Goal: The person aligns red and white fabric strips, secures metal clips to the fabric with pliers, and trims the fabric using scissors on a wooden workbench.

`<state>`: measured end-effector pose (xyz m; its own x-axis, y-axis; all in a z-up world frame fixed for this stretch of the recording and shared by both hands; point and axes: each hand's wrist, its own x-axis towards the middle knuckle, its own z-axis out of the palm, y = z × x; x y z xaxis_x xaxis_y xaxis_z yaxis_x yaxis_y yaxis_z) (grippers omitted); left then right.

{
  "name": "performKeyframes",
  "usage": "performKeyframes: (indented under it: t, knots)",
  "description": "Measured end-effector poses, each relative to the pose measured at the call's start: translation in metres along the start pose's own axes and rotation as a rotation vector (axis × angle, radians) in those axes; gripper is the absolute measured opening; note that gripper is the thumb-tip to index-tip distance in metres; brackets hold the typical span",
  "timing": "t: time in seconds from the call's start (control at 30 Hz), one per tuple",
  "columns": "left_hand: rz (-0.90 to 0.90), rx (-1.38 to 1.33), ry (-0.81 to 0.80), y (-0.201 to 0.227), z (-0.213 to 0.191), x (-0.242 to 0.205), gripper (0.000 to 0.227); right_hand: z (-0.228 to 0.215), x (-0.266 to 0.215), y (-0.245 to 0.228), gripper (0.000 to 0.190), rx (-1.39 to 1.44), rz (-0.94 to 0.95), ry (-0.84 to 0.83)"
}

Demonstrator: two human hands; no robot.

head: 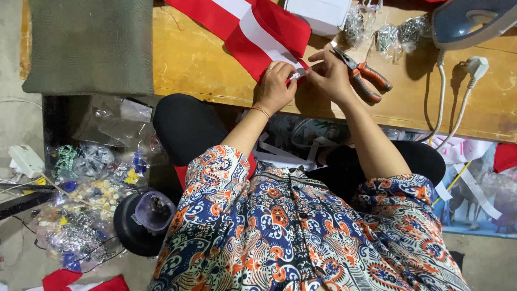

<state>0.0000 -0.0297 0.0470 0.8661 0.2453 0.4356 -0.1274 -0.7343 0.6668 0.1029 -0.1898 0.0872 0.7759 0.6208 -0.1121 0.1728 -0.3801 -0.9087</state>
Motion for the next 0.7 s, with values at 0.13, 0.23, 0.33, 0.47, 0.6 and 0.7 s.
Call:
performKeyframes:
  t: [0.13, 0.23, 0.33, 0.47, 0.6, 0.7]
  knots:
    - [-0.013, 0.017, -0.028, 0.002, -0.003, 0.001, 0.010, 0.006, 0.000, -0.010, 0.030, -0.068, -0.012, -0.012]
    - [-0.023, 0.023, -0.044, 0.001, -0.002, 0.000, 0.010, 0.009, 0.006, 0.000, 0.037, -0.269, -0.071, -0.005]
    - [0.016, 0.009, -0.017, -0.003, 0.003, -0.001, 0.009, 0.011, 0.007, 0.002, 0.038, -0.283, -0.119, 0.004]
    - [0.060, 0.003, 0.006, -0.002, 0.002, -0.001, 0.008, 0.012, 0.011, 0.006, 0.036, -0.353, -0.188, 0.011]
    - [0.070, 0.028, 0.027, -0.003, 0.005, -0.001, 0.002, 0.013, 0.016, 0.007, 0.038, -0.399, -0.189, 0.010]
    - [0.069, 0.051, 0.034, -0.004, 0.007, -0.002, 0.004, 0.017, 0.018, 0.010, 0.030, -0.426, -0.221, 0.051]
